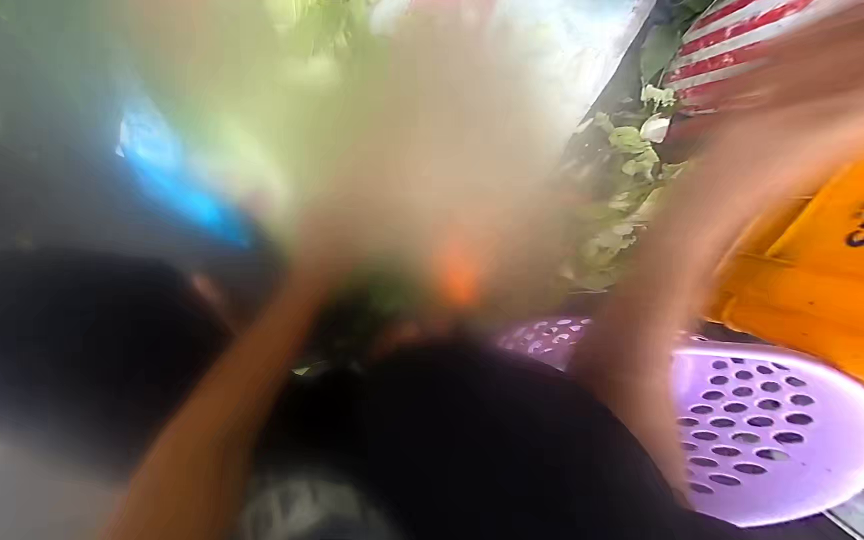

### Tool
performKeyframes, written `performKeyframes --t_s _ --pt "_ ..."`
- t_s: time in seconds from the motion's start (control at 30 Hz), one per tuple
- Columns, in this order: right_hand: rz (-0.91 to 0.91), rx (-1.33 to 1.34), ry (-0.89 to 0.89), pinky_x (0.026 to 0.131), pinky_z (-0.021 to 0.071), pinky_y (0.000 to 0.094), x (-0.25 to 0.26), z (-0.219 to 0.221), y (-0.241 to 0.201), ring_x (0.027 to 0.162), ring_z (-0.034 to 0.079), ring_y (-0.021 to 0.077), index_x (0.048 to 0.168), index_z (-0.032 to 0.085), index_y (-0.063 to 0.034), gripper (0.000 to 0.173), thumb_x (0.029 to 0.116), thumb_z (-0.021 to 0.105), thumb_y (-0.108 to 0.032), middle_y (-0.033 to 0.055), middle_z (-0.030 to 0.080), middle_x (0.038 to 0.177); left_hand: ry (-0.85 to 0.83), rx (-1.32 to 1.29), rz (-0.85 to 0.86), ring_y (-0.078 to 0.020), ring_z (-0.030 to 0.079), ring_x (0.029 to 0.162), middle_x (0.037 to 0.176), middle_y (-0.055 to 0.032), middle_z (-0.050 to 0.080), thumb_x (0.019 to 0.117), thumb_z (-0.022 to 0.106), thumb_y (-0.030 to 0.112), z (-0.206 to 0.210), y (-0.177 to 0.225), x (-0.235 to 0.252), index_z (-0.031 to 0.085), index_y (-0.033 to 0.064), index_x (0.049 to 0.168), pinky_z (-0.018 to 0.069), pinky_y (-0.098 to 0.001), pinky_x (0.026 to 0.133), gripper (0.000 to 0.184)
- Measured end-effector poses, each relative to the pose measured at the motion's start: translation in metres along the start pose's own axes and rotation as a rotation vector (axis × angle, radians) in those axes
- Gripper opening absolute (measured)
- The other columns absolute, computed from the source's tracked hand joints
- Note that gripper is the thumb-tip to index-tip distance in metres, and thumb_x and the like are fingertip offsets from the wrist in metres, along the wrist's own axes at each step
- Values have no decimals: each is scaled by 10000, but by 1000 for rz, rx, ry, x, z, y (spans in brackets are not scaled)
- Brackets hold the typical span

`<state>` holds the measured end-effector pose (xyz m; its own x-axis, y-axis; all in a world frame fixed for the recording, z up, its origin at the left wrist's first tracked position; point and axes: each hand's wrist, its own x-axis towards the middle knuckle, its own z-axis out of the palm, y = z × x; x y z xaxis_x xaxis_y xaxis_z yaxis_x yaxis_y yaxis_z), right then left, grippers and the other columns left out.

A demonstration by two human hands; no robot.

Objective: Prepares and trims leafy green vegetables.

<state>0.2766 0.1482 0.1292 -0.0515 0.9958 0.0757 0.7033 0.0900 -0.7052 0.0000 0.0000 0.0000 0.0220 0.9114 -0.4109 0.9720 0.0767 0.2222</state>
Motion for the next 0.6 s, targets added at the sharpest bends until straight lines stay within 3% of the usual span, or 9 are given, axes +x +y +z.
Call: performKeyframes --t_s 0.03,0.07,0.1,0.17,0.27,0.33,0.4,0.5,0.6 --pt "-116 -26 -49 860 586 338 -19 65 32 976 706 191 1288 603 100 375 1035 533 -168 221 686 1168 -5 -5 -7 -462 646 1067 1153 -199 697 842 799 319 2 -1 -1 626 92 1284 456 -681 834 526" --pt "-135 -71 -198 824 593 421 -39 113 44 968 712 252 1281 667 -13 344 1013 579 -211 199 695 1164 -19 5 -3 -466 644 1078 1164 -199 698 841 790 320 3 -2 -2 623 98 1296 454 -690 833 533" --pt "-71 -104 -397 866 580 516 -54 143 41 1079 682 332 1337 658 -96 359 1002 618 -220 207 649 1260 -66 26 4 -481 631 1117 1204 -211 687 862 767 327 0 -3 -1 613 100 1323 443 -715 853 537" --pt "21 -114 -550 843 555 585 -66 174 28 1176 613 420 1308 688 -142 376 933 706 -150 225 593 1311 -250 64 12 -517 560 1243 1340 -242 620 963 677 333 -17 2 5 571 96 1402 381 -771 941 510" --pt "27 -104 -487 784 561 558 -74 167 26 1139 620 423 1129 712 -77 233 897 688 -74 210 636 1207 -394 5 79 -512 579 1226 1318 -235 639 992 664 312 -29 -3 10 639 117 1337 353 -789 973 397" --pt "2 -53 -377 748 566 564 -66 142 35 987 693 390 1148 675 -36 228 928 617 -60 202 702 1101 -430 -144 134 -489 632 1166 1242 -225 687 951 726 285 -36 -16 27 693 101 1281 408 -771 959 379" --pt "-60 -60 -200 695 596 470 -62 109 41 822 725 272 1200 629 -35 233 979 577 -86 140 729 994 -432 -266 155 -416 672 1101 1169 -175 718 905 786 317 -38 -28 45 713 120 1239 477 -705 955 395" --pt "-71 -55 32 621 557 388 -46 66 31 673 660 207 1150 629 1 185 1009 612 -119 117 677 834 -408 -275 204 -442 644 1158 1218 -200 701 898 797 270 -62 -7 75 712 90 1247 439 -714 986 403" --pt "120 90 -11 620 562 283 -24 47 45 652 632 87 1175 668 -59 220 1021 608 -203 41 688 853 -356 -163 259 -487 575 1254 1351 -243 615 925 753 204 -75 18 97 662 127 1355 453 -721 978 446"
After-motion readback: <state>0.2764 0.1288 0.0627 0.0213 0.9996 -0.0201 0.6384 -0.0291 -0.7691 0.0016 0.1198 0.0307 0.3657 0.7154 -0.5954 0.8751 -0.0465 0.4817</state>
